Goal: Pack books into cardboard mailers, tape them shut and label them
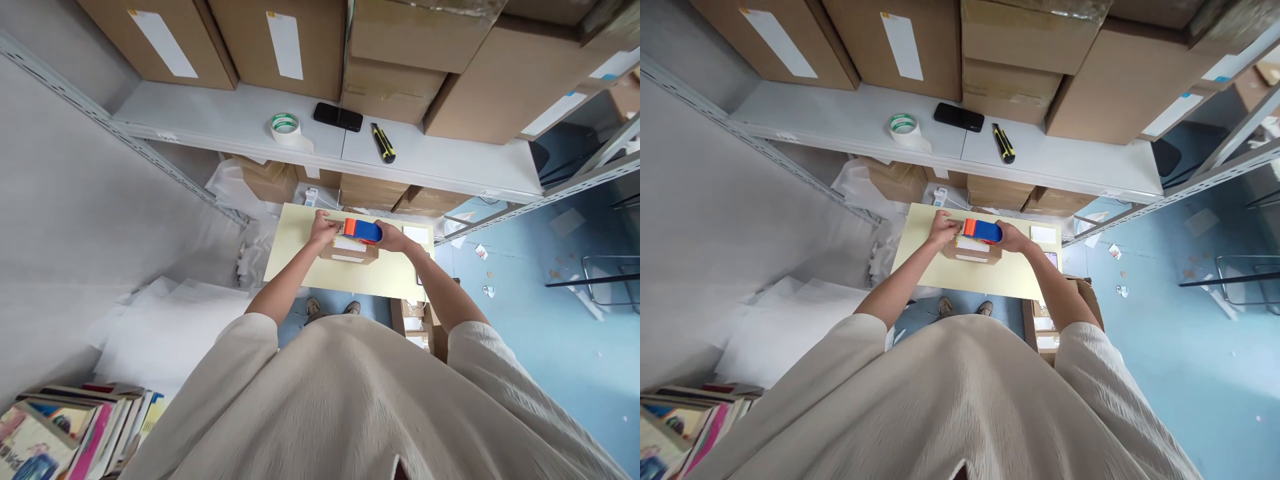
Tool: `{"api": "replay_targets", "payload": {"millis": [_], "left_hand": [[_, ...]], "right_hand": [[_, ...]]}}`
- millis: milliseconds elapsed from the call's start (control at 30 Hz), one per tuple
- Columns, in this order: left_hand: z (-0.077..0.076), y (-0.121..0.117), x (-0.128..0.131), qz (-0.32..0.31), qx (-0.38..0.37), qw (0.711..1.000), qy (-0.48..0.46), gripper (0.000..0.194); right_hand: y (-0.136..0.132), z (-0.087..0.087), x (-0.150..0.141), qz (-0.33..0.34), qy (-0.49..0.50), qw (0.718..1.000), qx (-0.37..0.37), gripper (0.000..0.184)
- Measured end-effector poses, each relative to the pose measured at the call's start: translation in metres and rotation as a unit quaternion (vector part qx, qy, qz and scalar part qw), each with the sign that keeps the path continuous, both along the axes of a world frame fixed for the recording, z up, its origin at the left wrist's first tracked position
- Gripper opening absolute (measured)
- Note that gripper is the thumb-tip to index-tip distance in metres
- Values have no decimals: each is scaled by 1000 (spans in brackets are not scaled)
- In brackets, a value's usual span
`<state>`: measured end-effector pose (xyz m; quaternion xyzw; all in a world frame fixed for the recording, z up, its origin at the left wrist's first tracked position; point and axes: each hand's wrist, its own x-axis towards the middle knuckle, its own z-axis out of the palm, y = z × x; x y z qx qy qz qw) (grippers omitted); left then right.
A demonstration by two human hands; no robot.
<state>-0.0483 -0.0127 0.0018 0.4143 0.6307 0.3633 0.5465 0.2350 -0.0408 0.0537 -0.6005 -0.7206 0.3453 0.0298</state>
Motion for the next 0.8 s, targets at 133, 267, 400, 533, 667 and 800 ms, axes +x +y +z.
{"api": "replay_targets", "payload": {"millis": [133,267,400,533,667,800], "left_hand": [[-7,7,-10,12,-6,1000,-19,61],[-18,15,-37,35,-1,999,-2,62],[-31,18,-77,67,-17,997,24,58],[-42,12,-96,57,-14,998,32,54],[-54,4,-96,57,-16,997,43,57],[-71,-1,-95,76,-23,996,32,58]], "right_hand": [[8,10,-10,32,-31,999,6,61],[11,18,-15,39,-68,997,0,63],[10,20,-13,32,-105,994,-17,68],[9,15,-16,36,-144,989,-24,67],[9,12,-27,49,-173,984,-13,59],[10,16,-39,63,-210,976,-10,57]]}}
